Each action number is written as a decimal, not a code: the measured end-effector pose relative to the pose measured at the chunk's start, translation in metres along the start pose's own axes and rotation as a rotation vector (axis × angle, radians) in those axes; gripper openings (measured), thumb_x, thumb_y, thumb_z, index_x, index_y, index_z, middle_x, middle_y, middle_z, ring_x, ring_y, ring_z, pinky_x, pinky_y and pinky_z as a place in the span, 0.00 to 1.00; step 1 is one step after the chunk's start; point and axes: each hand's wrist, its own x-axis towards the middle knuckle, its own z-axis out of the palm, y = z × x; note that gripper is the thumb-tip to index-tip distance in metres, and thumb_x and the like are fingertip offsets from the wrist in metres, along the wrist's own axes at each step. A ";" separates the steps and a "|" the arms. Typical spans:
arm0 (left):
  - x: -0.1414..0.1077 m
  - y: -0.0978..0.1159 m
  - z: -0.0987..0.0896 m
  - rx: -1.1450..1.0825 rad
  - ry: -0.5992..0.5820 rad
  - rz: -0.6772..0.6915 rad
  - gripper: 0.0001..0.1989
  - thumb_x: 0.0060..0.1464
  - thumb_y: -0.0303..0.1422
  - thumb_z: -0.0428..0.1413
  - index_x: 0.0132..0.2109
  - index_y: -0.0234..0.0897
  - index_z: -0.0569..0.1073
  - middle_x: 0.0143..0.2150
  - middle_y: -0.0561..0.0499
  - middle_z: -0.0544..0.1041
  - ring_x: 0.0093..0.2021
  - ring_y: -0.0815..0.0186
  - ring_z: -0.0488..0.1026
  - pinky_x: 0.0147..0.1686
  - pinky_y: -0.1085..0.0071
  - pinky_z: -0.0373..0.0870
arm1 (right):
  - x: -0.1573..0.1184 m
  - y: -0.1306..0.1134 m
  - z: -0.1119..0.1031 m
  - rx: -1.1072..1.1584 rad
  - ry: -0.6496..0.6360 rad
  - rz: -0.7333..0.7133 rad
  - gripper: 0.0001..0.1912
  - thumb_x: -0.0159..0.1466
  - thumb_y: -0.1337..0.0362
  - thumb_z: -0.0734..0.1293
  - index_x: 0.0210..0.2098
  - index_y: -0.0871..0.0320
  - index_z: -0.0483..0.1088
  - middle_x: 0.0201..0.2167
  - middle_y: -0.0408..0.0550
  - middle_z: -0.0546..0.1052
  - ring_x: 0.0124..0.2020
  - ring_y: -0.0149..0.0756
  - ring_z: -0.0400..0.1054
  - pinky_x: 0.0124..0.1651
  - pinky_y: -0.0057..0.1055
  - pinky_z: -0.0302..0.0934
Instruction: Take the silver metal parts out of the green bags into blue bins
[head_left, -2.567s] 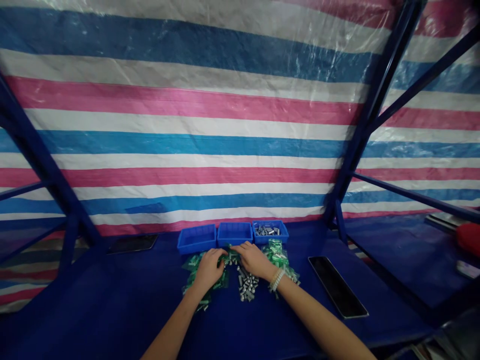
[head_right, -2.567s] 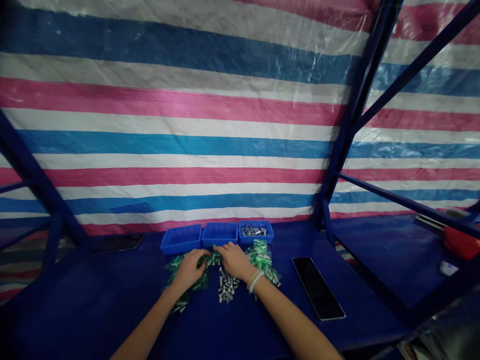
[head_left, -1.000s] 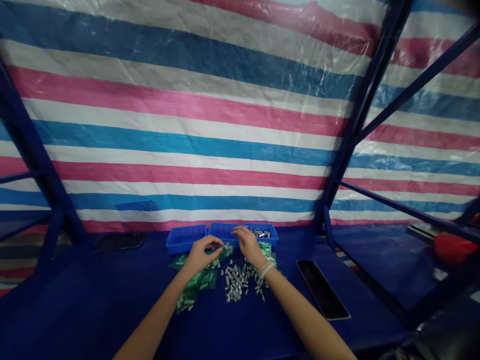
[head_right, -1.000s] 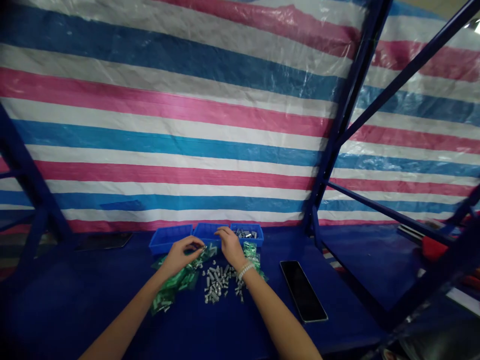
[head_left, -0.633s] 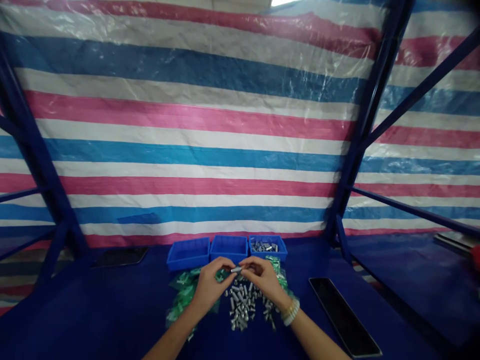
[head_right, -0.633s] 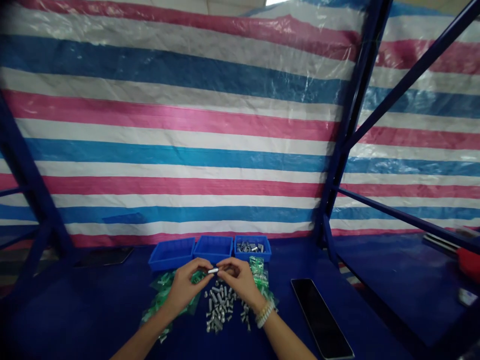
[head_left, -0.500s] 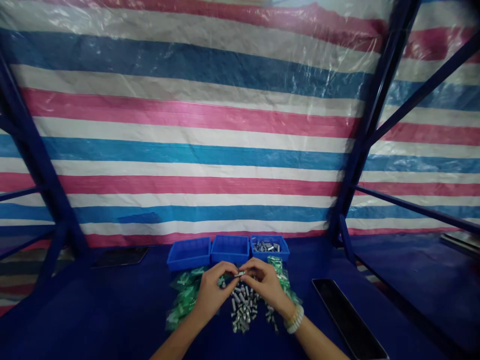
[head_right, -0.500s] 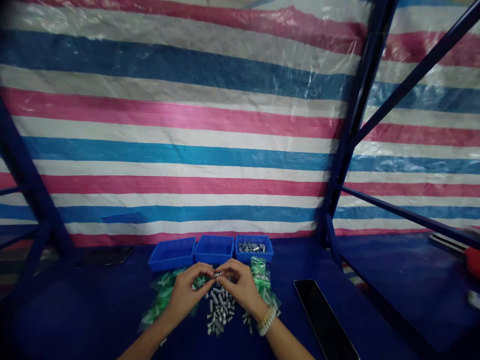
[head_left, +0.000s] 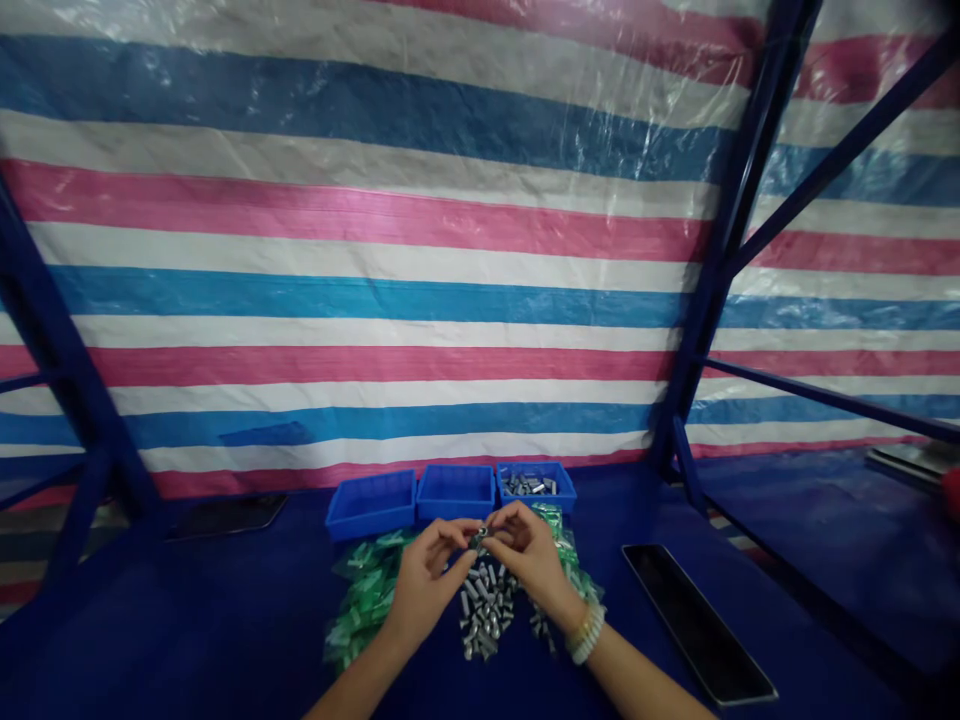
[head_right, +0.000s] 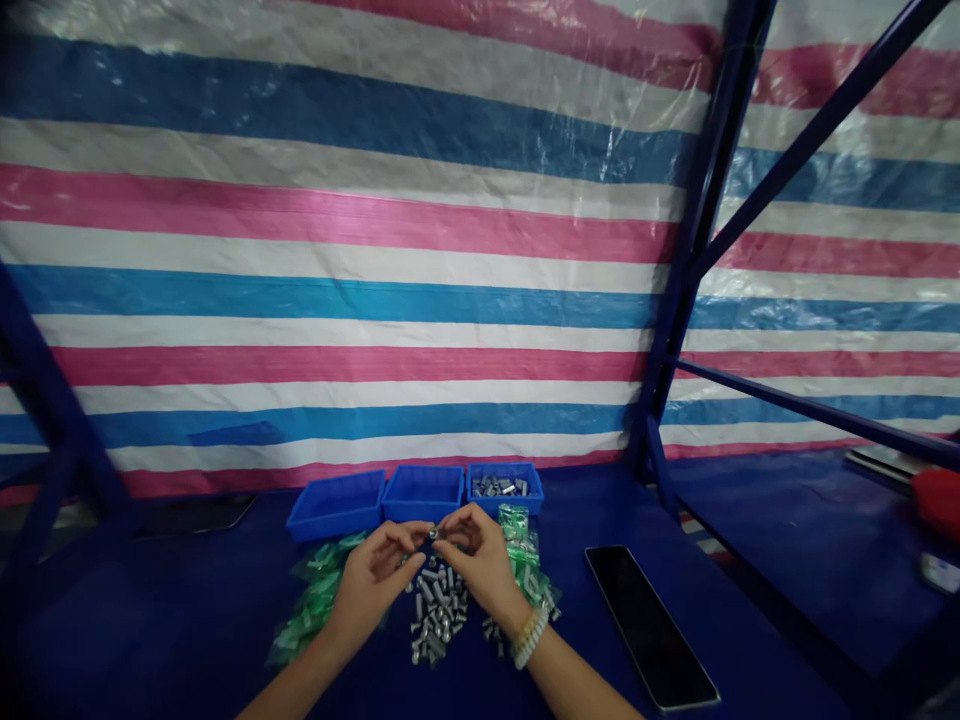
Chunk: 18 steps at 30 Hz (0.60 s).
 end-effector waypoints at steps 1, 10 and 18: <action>0.000 0.001 -0.001 0.041 -0.024 0.028 0.08 0.52 0.35 0.58 0.31 0.39 0.66 0.48 0.42 0.78 0.50 0.58 0.75 0.53 0.60 0.70 | 0.000 0.004 0.001 0.058 -0.009 0.024 0.13 0.54 0.60 0.74 0.31 0.54 0.66 0.33 0.44 0.75 0.36 0.36 0.72 0.38 0.31 0.67; 0.009 -0.007 -0.011 0.154 -0.034 0.131 0.03 0.55 0.30 0.53 0.38 0.38 0.70 0.48 0.42 0.78 0.51 0.58 0.74 0.53 0.59 0.69 | 0.038 0.003 -0.052 -0.495 0.154 -0.182 0.11 0.65 0.60 0.63 0.44 0.56 0.71 0.40 0.52 0.78 0.42 0.42 0.72 0.48 0.41 0.65; 0.021 0.001 -0.033 0.677 -0.444 0.344 0.13 0.47 0.19 0.52 0.36 0.40 0.74 0.43 0.50 0.77 0.48 0.60 0.70 0.49 0.60 0.65 | 0.039 0.020 -0.078 -1.038 0.126 -0.391 0.12 0.67 0.66 0.60 0.46 0.58 0.71 0.42 0.54 0.76 0.46 0.44 0.66 0.51 0.43 0.62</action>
